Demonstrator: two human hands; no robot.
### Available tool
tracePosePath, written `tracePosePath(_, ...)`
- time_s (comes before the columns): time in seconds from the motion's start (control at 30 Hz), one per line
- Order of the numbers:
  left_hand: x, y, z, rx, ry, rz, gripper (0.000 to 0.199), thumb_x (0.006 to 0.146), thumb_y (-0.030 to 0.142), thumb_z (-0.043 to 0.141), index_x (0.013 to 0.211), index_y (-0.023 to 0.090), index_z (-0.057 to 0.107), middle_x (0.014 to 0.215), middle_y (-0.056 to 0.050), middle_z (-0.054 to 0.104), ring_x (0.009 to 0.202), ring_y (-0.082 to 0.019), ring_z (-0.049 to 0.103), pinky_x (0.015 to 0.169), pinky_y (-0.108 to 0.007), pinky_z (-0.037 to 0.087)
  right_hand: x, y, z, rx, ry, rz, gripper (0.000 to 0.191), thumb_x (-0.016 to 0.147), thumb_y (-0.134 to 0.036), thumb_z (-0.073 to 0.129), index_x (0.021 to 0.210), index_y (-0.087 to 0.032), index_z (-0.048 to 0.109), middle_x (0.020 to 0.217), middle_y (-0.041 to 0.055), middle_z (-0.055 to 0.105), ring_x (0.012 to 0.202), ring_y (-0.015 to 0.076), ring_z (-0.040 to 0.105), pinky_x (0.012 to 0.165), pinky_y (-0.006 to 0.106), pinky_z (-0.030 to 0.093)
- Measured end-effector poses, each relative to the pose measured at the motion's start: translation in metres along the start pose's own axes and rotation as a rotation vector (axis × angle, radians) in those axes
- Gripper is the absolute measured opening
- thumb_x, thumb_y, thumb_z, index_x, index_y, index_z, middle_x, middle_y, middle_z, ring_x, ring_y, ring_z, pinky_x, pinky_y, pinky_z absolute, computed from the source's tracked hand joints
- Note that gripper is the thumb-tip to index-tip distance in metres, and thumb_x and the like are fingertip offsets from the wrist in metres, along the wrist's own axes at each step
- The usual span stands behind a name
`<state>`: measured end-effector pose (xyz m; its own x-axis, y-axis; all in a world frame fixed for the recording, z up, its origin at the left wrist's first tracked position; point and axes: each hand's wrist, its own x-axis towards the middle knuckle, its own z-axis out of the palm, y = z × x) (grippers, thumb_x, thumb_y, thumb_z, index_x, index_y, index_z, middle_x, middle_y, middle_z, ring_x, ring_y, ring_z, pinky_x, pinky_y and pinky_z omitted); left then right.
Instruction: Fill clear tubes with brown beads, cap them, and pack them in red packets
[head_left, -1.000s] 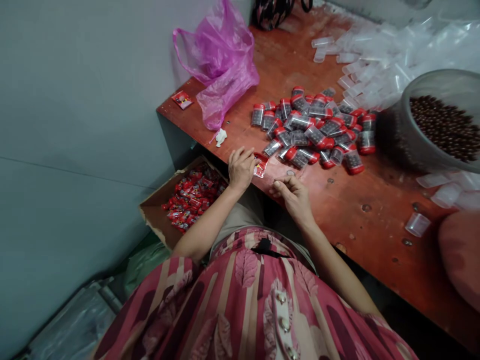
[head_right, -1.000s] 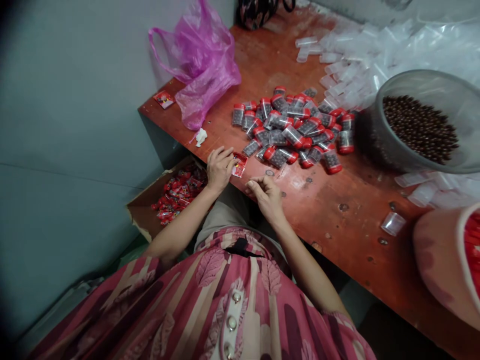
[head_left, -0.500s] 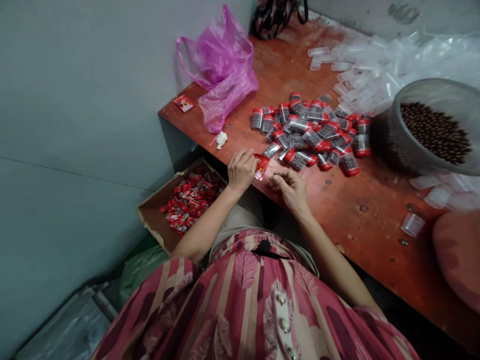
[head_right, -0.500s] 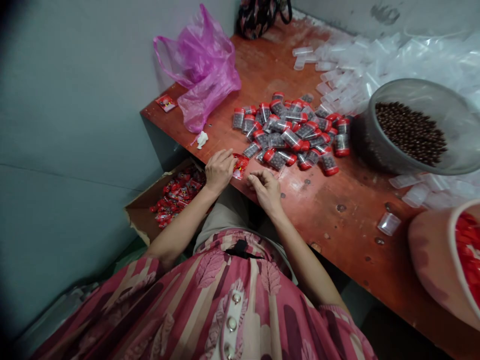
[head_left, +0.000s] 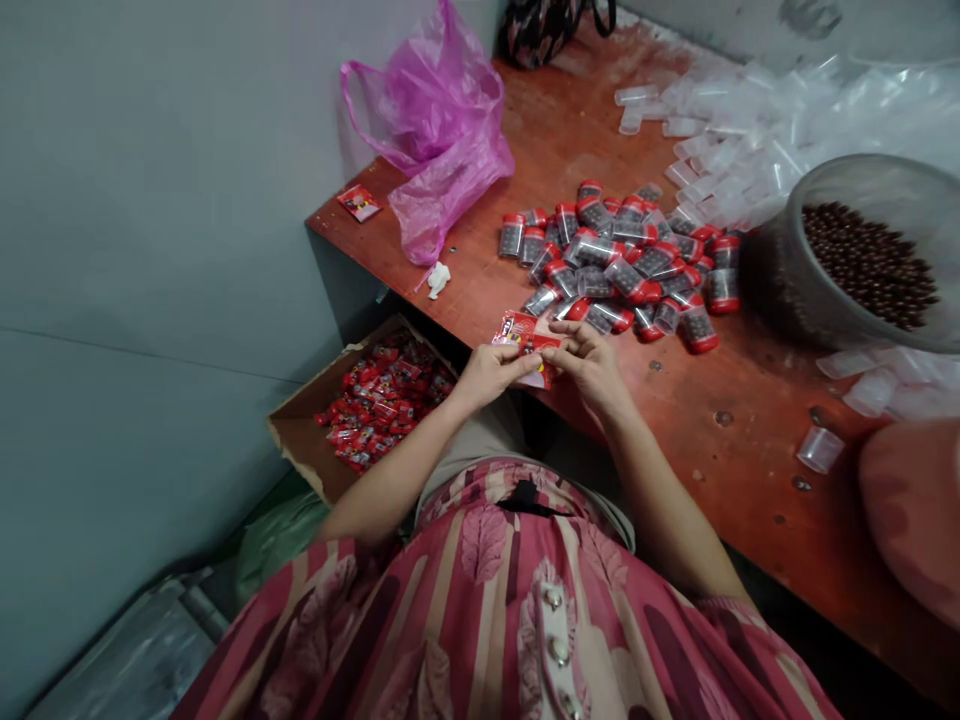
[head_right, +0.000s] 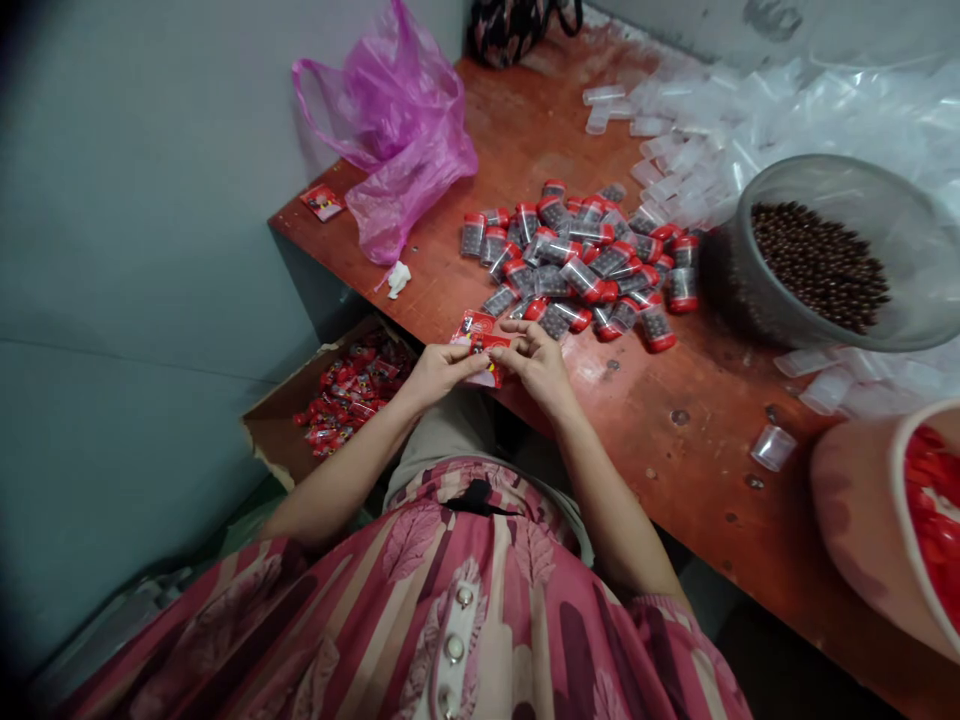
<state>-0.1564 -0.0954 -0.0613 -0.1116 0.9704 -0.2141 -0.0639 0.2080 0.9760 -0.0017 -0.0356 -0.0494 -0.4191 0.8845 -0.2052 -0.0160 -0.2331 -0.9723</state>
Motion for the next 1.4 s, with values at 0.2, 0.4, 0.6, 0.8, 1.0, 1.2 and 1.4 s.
tracePosePath(0.2,-0.009,-0.011,0.013,-0.292,-0.015,-0.247,0.035,0.054,0.039,0.085,0.05,0.013,0.063,0.055,-0.003,0.065,0.054,-0.014,0.064,0.054,-0.025,0.056,0.005,-0.007,-0.029,-0.608,0.189,-0.184,0.025,0.083,-0.042,0.059,0.094,-0.02,0.064,0.079,0.0044,0.067,0.069,0.0184,0.06,0.064,0.032,0.047)
tracePosePath(0.4,-0.014,-0.005,0.019,-0.611,0.114,-0.425,0.025,0.058,0.026,0.086,0.065,0.009,0.068,0.063,-0.007,0.07,0.055,-0.013,0.066,0.053,-0.021,0.057,0.027,-0.014,-0.051,-1.483,0.195,-0.396,0.031,0.084,-0.031,0.057,0.11,-0.015,0.064,0.113,0.017,0.065,0.1,0.0315,0.056,0.08,0.041,0.044)
tracePosePath(0.6,-0.009,0.001,0.023,-0.913,0.295,-0.459,0.017,0.073,0.023,0.076,0.073,0.011,0.065,0.068,-0.005,0.07,0.061,-0.014,0.069,0.062,-0.026,0.059,-0.009,-0.004,-0.045,-0.963,0.302,-0.291,0.027,0.087,-0.036,0.051,0.101,-0.02,0.067,0.087,0.008,0.07,0.08,0.0236,0.063,0.068,0.035,0.048)
tracePosePath(0.8,-0.004,0.002,0.034,-1.053,0.31,-0.439,0.012,0.078,0.021,0.072,0.075,0.014,0.063,0.072,-0.003,0.07,0.067,-0.015,0.069,0.074,-0.031,0.058,-0.069,0.004,-0.006,-0.22,0.152,-0.03,0.026,0.082,-0.042,0.062,0.098,-0.022,0.064,0.073,-0.0006,0.066,0.056,0.0148,0.062,0.048,0.027,0.054)
tracePosePath(1.0,-0.005,0.009,0.05,-1.022,0.295,-0.382,0.016,0.074,0.02,0.075,0.071,0.014,0.061,0.067,0.001,0.067,0.059,-0.01,0.063,0.063,-0.023,0.051,-0.069,0.017,0.005,-0.161,0.185,-0.02,0.026,0.081,-0.042,0.065,0.096,-0.021,0.064,0.075,0.0001,0.064,0.061,0.0142,0.064,0.051,0.028,0.059)
tracePosePath(1.2,-0.007,0.012,0.053,-0.865,0.158,-0.272,0.03,0.063,0.032,0.083,0.066,0.012,0.061,0.063,0.001,0.066,0.055,-0.009,0.059,0.06,-0.022,0.046,-0.065,0.019,0.0,-0.071,0.135,0.003,0.027,0.079,-0.042,0.067,0.095,-0.02,0.063,0.073,-0.0011,0.065,0.059,0.0134,0.064,0.053,0.027,0.059)
tracePosePath(1.4,-0.005,0.011,0.05,-0.795,0.045,-0.216,0.039,0.052,0.035,0.088,0.074,0.013,0.065,0.068,0.0,0.069,0.06,-0.012,0.064,0.063,-0.025,0.05,-0.065,0.028,-0.001,-0.08,0.25,-0.144,0.035,0.078,-0.036,0.071,0.107,-0.024,0.054,0.081,-0.0017,0.069,0.066,0.0132,0.067,0.057,0.026,0.058)
